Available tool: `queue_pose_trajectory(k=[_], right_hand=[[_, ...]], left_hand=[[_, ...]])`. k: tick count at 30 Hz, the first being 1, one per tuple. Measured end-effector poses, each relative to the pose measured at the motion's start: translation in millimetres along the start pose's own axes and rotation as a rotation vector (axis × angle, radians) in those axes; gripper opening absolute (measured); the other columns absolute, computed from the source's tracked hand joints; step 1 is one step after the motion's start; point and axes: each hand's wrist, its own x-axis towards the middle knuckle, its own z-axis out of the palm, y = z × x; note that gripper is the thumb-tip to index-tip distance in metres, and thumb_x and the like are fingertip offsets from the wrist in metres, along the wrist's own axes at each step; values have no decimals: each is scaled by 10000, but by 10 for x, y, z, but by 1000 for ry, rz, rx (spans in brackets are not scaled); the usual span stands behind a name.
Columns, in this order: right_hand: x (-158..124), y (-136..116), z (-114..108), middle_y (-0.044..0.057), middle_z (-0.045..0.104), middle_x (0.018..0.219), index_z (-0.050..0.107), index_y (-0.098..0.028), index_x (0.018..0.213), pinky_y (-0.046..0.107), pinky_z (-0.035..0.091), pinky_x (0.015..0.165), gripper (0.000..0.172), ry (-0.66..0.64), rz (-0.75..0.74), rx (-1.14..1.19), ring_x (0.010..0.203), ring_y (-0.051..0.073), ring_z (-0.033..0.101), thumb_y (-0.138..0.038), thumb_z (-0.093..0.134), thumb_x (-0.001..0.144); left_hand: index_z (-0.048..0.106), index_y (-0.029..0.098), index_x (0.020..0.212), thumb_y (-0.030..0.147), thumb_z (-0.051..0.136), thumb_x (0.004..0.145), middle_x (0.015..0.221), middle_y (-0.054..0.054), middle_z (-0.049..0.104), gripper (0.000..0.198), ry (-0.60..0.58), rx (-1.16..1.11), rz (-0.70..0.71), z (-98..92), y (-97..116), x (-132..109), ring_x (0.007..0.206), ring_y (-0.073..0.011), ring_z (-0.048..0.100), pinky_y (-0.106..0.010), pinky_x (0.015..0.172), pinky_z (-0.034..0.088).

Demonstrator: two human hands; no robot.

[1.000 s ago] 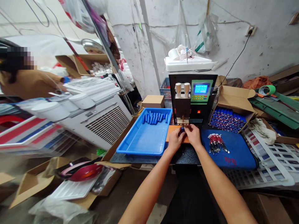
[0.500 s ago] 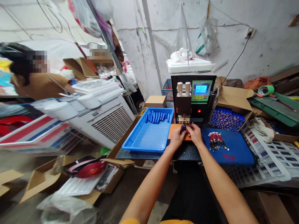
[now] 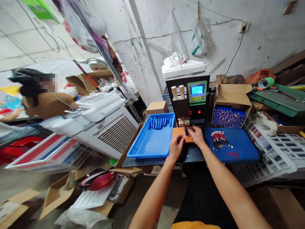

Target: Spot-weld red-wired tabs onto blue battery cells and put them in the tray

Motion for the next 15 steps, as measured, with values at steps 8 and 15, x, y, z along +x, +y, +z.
queue_pose_trajectory(k=[8,15], right_hand=[[-15,-26,-94,-11,554,552,557,-182,621,232,344,461,306,-112,79,84,462,104,458,-462,625,727],[-41,-107,-165,-17,558,558,621,-159,680,225,324,448,280,-273,86,38,478,101,448,-432,682,666]], left_hand=[[704,162,867,375,670,806,790,-42,714,224,13,-217,-190,25,126,31,739,-169,669,-288,739,523],[684,128,806,374,684,782,738,-47,694,248,-119,-329,-289,36,273,185,687,-151,641,-270,692,513]])
